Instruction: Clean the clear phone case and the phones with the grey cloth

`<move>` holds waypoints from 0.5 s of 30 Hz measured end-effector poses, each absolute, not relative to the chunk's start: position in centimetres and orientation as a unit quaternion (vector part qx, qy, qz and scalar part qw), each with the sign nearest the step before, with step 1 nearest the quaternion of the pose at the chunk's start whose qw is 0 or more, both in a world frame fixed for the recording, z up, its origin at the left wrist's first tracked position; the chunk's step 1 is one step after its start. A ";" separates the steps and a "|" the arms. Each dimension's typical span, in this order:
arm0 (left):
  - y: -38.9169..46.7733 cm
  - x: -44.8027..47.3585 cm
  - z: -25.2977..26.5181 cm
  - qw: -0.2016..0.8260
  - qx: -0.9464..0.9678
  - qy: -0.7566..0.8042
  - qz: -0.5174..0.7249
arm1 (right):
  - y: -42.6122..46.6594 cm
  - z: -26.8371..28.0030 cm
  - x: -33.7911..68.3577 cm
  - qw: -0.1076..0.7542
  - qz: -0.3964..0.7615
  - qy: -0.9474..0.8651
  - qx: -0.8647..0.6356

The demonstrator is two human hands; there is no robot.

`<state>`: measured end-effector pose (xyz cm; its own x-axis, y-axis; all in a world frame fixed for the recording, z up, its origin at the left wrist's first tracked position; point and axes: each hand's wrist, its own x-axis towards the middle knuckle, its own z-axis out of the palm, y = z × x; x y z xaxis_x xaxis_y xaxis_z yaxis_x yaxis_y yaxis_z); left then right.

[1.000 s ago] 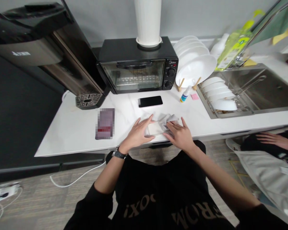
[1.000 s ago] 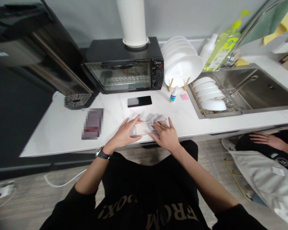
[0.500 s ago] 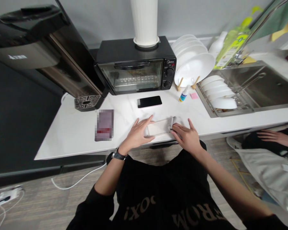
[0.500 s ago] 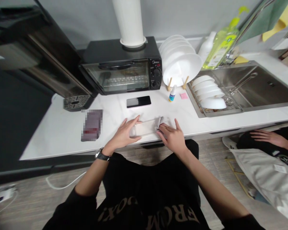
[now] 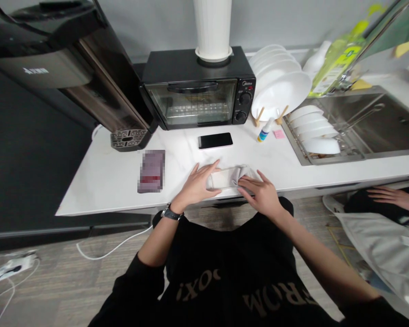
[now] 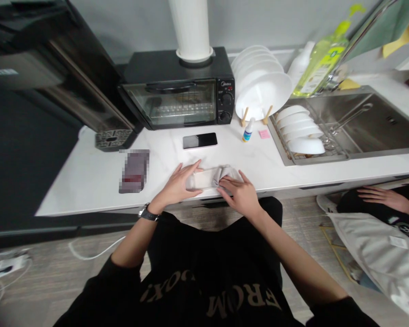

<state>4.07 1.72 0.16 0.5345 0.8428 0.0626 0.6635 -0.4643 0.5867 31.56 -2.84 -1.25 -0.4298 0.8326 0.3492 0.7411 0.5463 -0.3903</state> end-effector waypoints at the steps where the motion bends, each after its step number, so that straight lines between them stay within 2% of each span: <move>1: 1.7 4.1 0.2 0.257 0.837 0.450 0.176 | -2.6 -1.3 32.1 0.255 0.072 -0.832 -0.487; 5: 1.8 4.0 0.1 0.262 0.832 0.453 0.185 | -2.2 -1.4 28.6 0.243 0.036 -0.823 -0.512; 10: 1.9 3.7 0.0 0.264 0.834 0.448 0.182 | -2.7 -1.1 22.6 0.262 0.100 -0.868 -0.410; 15: 1.8 3.9 -0.1 0.251 0.830 0.457 0.200 | -2.6 -1.4 28.3 0.273 0.127 -0.858 -0.417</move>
